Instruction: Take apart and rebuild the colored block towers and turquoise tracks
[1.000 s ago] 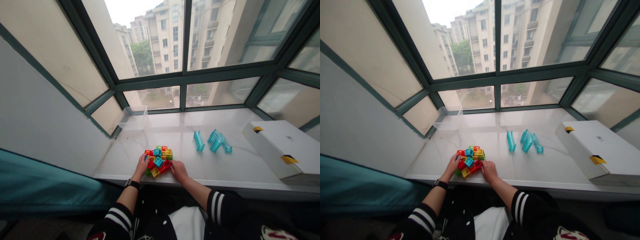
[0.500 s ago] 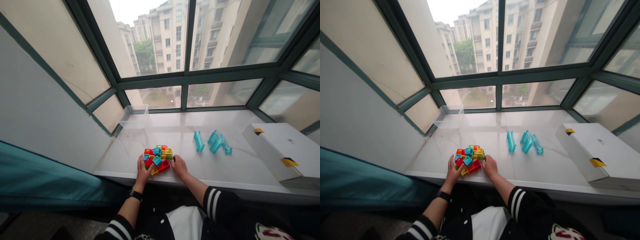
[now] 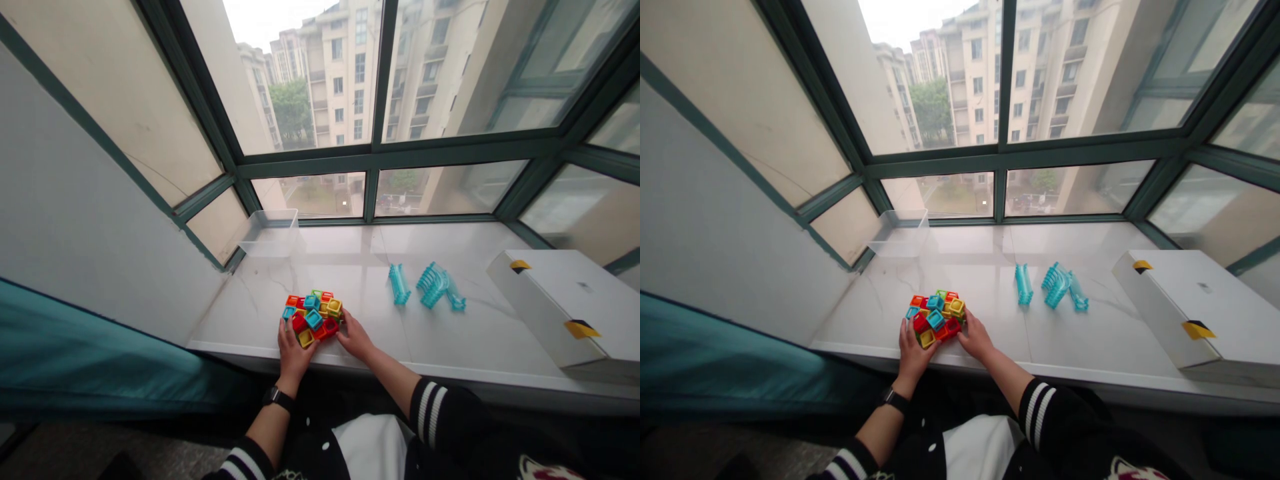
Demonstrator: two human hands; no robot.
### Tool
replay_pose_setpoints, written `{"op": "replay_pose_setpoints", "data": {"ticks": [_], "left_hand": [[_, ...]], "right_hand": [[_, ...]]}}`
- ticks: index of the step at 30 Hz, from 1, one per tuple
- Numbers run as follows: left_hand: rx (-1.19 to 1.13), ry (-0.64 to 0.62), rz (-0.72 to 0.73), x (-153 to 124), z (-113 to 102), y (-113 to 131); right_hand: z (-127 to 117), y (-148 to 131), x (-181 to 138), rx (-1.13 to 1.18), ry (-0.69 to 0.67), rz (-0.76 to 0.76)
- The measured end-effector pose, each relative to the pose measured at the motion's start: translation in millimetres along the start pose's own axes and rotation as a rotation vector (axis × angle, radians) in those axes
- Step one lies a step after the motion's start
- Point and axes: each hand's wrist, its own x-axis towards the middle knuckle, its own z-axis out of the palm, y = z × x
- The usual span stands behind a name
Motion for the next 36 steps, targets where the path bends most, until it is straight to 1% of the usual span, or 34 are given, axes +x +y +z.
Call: {"op": "replay_pose_setpoints", "data": {"ticks": [6,8,10,12,13,16,19,22,25,28,32,36], "left_hand": [[0.036,0.016,0.006,4,-14,-8],[0.073,0.022,0.022,4,-21,-6],[0.105,0.025,0.088,4,-29,2],[0.115,0.011,0.189,5,-36,14],[0.112,-0.008,0.242,6,-39,23],[0.103,-0.126,0.384,12,-40,49],[0.142,-0.238,0.489,24,-28,75],[0.206,-0.299,0.525,39,-6,91],[0.279,-0.364,0.536,53,14,95],[0.356,-0.434,0.549,60,24,91],[0.41,-0.458,0.525,62,22,82],[0.429,-0.416,0.487,66,15,72]], "right_hand": [[4,0,-1,-0.029,-0.109,-0.015],[1,-1,-3,-0.025,-0.142,-0.053],[-8,1,-7,-0.006,-0.156,-0.102],[-26,8,-16,-0.017,-0.13,-0.127],[-38,15,-22,-0.047,-0.096,-0.123],[-82,43,-47,-0.224,0.059,-0.097],[-123,73,-80,-0.398,0.138,-0.06],[-148,88,-105,-0.515,0.141,-0.04],[-155,86,-113,-0.557,0.137,-0.034],[-153,76,-110,-0.585,0.155,-0.014],[-152,70,-107,-0.588,0.147,-0.017],[-153,70,-108,-0.591,0.148,-0.013]]}}
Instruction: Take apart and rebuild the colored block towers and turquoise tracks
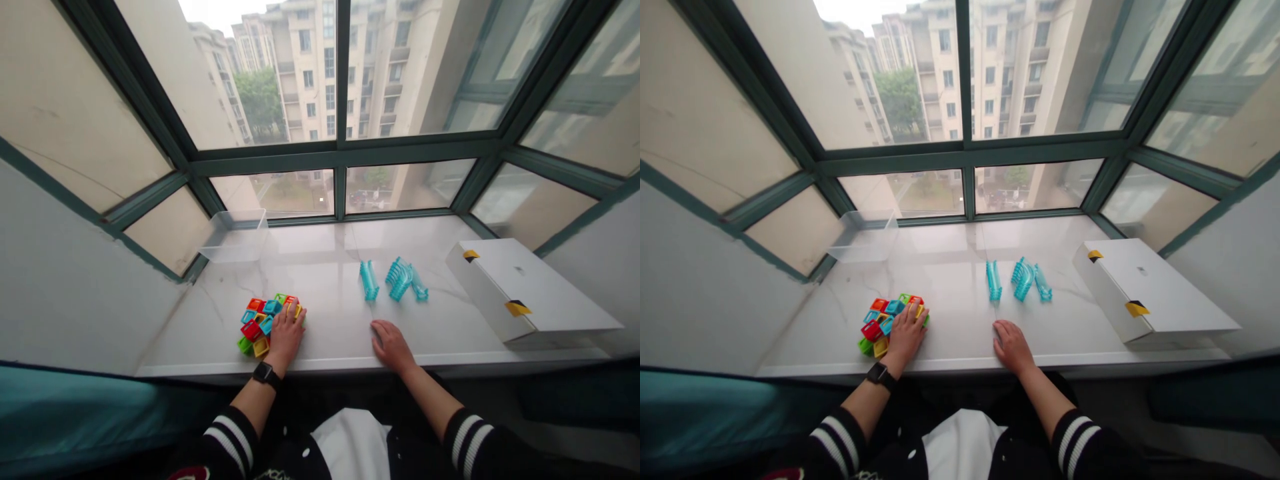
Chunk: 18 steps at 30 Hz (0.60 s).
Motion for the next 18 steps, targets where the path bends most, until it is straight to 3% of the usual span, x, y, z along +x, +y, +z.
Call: {"op": "replay_pose_setpoints", "data": {"ticks": [12,18], "left_hand": [[0.033,0.024,-0.109,-7,-6,-44],[0.006,0.123,-0.139,-12,-9,-36]], "right_hand": [[-4,-4,2,0.06,-0.012,0.027],[-6,-5,3,0.064,-0.014,0.029]]}}
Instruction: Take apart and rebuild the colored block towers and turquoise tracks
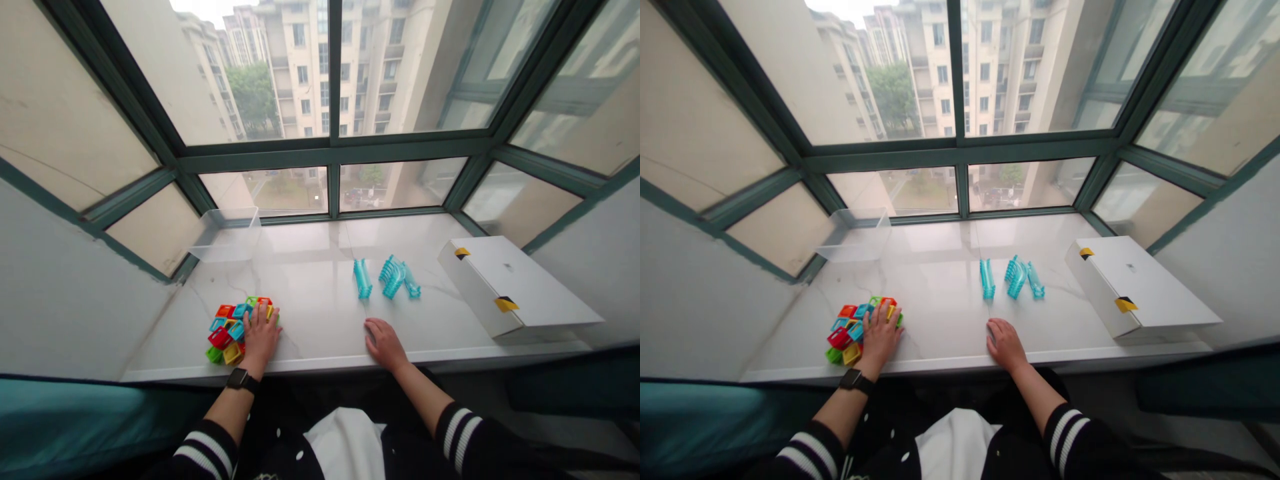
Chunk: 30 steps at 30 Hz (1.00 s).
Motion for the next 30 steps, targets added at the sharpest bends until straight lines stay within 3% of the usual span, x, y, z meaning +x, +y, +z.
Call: {"op": "replay_pose_setpoints", "data": {"ticks": [5,10,14,21,25,28,30], "left_hand": [[-0.198,0.053,0.191,-19,26,49],[-0.313,-0.001,0.239,-32,60,89],[-0.335,-0.036,0.186,-31,71,95],[-0.341,-0.043,0.158,-28,66,97],[-0.34,-0.046,0.158,-28,63,99],[-0.341,-0.044,0.154,-28,61,100],[-0.34,-0.05,0.154,-28,60,100]], "right_hand": [[-1,-1,0,0.005,0.002,0.003],[-4,-4,1,0.007,0.0,0.005],[-5,-5,2,0.008,-0.003,0.005],[-12,-10,8,0.043,0.04,0.015],[-39,-31,62,0.033,0.147,0.036],[-55,-42,125,-0.022,0.105,0.076],[-55,-42,163,-0.101,0.071,0.197]]}}
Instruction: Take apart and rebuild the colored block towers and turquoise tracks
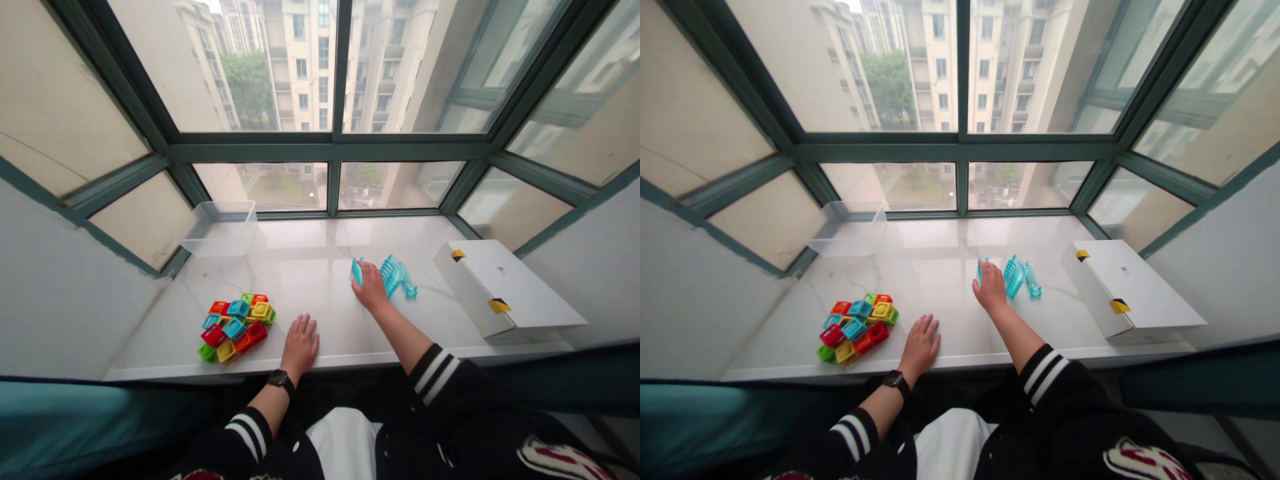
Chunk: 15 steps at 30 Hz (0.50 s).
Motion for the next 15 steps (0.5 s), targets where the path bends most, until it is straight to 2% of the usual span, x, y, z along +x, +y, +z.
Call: {"op": "replay_pose_setpoints", "data": {"ticks": [3,6,10,15], "left_hand": [[0.0,-0.008,-0.003,0,0,0],[-0.01,-0.006,-0.01,-1,1,1],[-0.015,-0.003,-0.013,-1,2,1],[-0.022,0.005,-0.014,-1,1,2]], "right_hand": [[15,0,37,-0.125,-0.108,0.267],[30,7,54,-0.162,-0.237,0.441],[37,13,61,-0.152,-0.364,0.536],[32,11,61,-0.177,-0.426,0.553]]}}
